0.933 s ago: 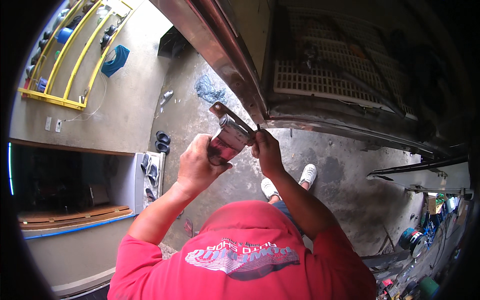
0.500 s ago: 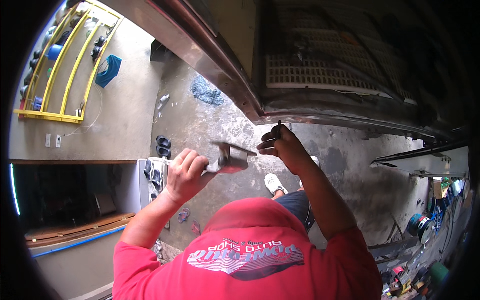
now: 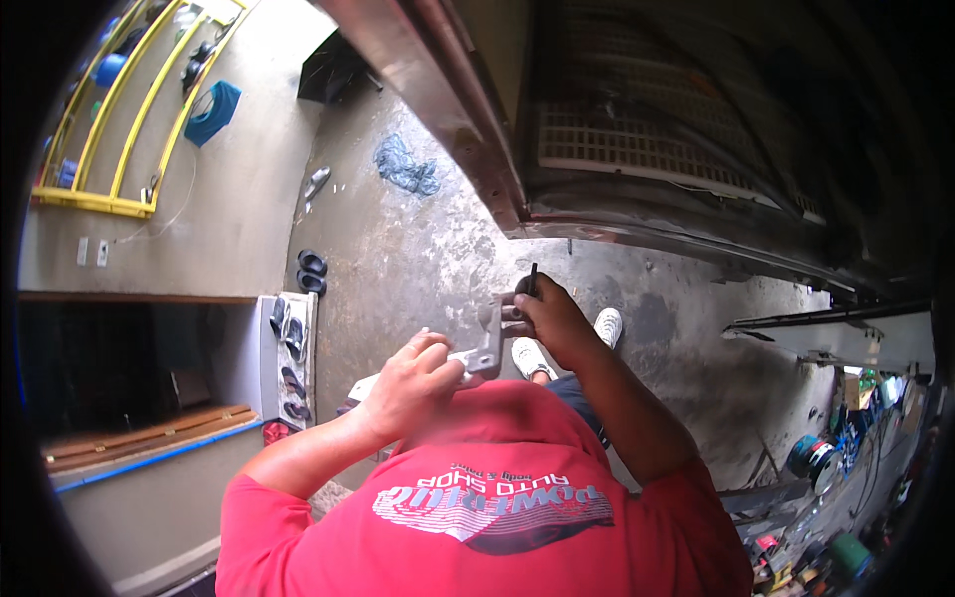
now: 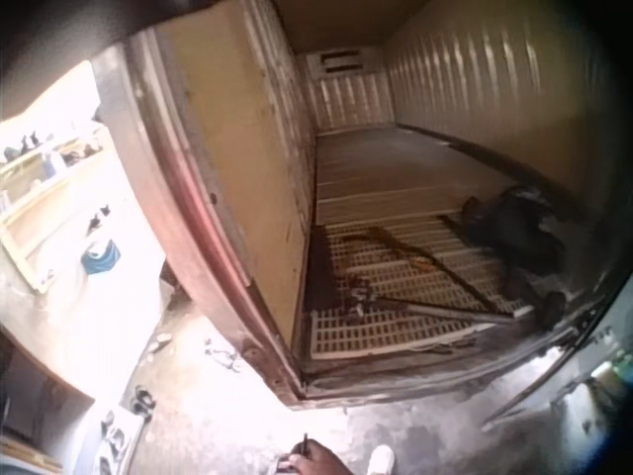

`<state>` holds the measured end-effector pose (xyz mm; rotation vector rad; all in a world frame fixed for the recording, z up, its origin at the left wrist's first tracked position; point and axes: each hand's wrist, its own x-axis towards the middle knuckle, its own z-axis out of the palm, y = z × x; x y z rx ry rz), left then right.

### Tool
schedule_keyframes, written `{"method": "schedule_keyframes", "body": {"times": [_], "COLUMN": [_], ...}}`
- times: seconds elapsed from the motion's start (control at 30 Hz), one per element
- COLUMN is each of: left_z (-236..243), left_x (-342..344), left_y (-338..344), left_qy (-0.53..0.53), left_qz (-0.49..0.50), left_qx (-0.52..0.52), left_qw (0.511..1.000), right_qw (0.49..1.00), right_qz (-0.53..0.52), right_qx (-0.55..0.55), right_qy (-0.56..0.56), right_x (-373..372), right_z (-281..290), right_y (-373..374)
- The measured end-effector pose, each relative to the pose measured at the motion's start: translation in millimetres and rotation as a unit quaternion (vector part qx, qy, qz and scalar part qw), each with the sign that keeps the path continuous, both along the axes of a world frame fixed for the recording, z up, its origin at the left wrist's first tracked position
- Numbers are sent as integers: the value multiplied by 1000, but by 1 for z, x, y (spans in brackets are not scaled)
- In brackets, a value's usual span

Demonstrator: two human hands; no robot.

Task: The person sits on the floor sorting small metal parts, then stands to attach a metal bracket to the underside of a vehicle using a power drill. They later return to the floor to continue sorting parts.

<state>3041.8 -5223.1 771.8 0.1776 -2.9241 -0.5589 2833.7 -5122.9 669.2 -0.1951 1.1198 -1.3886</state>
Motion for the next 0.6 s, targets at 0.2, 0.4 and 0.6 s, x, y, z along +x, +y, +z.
{"method": "schedule_keyframes", "body": {"times": [0.2, 0.4, 0.6], "left_z": [7, 14, 18], "left_x": [26, 18, 18], "left_y": [11, -6, -7], "left_qy": [-197, -229, -275], "left_qz": [10, -16, 89], "left_qx": [160, 265, 287], "left_qw": [967, 936, 913], "right_qw": [999, 990, 980], "right_qz": [26, 92, 108], "right_qx": [-19, -83, -104], "right_qy": [-25, 72, 132], "right_x": [-1, 7, 12], "right_z": [-16, 6, 15], "right_y": [3, -9, -17]}}
